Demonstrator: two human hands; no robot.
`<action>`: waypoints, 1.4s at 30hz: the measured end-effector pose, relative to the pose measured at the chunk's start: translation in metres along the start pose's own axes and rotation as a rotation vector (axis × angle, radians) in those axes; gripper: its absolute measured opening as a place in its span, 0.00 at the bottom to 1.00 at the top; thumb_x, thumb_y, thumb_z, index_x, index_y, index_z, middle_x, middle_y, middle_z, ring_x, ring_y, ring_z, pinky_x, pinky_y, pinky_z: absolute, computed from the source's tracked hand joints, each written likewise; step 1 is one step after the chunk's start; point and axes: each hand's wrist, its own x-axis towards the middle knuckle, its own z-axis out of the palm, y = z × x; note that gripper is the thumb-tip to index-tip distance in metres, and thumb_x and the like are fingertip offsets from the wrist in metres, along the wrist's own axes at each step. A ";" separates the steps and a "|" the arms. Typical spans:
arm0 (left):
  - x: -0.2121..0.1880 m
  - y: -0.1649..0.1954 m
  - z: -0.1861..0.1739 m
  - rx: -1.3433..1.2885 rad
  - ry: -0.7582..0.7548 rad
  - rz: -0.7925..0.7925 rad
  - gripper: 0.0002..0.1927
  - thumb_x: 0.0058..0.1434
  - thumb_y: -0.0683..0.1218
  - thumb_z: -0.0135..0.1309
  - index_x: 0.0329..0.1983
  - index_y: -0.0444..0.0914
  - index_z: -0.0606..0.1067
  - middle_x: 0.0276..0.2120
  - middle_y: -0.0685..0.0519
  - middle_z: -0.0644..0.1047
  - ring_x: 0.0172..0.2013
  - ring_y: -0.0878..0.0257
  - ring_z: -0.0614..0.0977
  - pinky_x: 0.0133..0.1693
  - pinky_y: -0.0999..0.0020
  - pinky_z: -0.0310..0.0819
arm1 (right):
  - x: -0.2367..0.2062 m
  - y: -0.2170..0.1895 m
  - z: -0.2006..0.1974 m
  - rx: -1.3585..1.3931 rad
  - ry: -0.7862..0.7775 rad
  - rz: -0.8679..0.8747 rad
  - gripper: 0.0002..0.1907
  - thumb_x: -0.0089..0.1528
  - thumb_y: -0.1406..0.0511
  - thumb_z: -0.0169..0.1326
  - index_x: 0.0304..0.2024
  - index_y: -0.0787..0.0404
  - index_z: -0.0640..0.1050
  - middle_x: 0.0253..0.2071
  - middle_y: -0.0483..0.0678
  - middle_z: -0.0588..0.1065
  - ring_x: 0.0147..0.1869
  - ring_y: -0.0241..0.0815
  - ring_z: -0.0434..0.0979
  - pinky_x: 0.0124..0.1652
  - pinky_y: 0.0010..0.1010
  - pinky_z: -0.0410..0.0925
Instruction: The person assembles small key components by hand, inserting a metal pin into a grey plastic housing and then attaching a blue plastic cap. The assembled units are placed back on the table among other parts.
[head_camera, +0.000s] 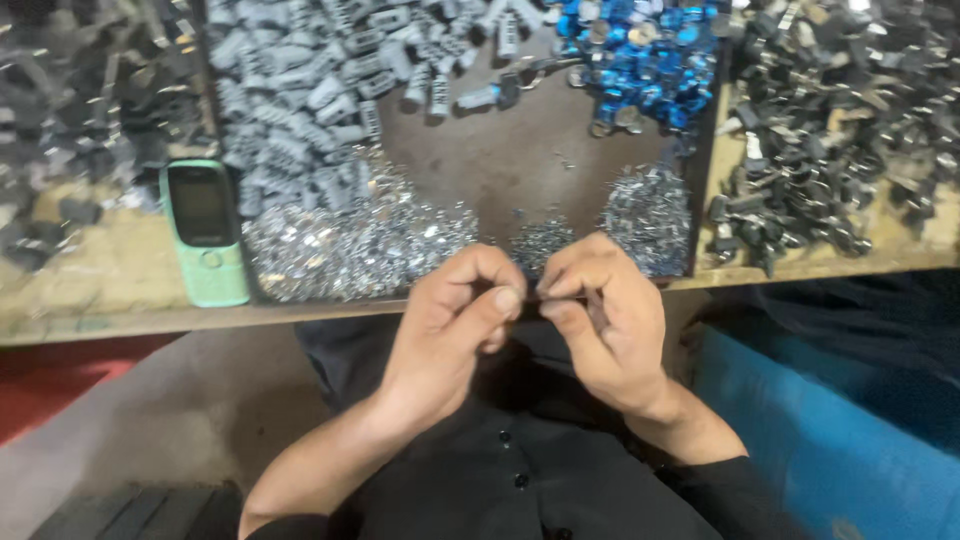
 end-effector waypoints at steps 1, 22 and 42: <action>-0.002 0.000 0.001 -0.034 0.000 0.012 0.03 0.70 0.41 0.53 0.42 0.36 0.73 0.32 0.58 0.71 0.30 0.73 0.67 0.32 0.77 0.61 | 0.000 -0.001 0.009 -0.004 0.017 -0.022 0.06 0.67 0.74 0.56 0.44 0.65 0.72 0.44 0.52 0.73 0.43 0.38 0.73 0.41 0.25 0.69; -0.007 0.008 -0.011 -0.092 -0.017 0.069 0.03 0.70 0.41 0.54 0.41 0.37 0.72 0.35 0.59 0.72 0.32 0.73 0.69 0.34 0.76 0.62 | 0.007 0.000 0.033 -0.180 0.039 -0.202 0.11 0.61 0.74 0.64 0.41 0.64 0.75 0.40 0.52 0.77 0.41 0.38 0.78 0.37 0.24 0.71; -0.023 0.041 -0.054 -0.129 -0.012 0.154 0.04 0.70 0.40 0.53 0.40 0.36 0.70 0.30 0.59 0.67 0.28 0.72 0.65 0.31 0.76 0.58 | 0.157 -0.009 0.033 -0.577 -0.287 -0.333 0.13 0.64 0.68 0.68 0.47 0.63 0.78 0.45 0.50 0.76 0.44 0.42 0.78 0.43 0.28 0.71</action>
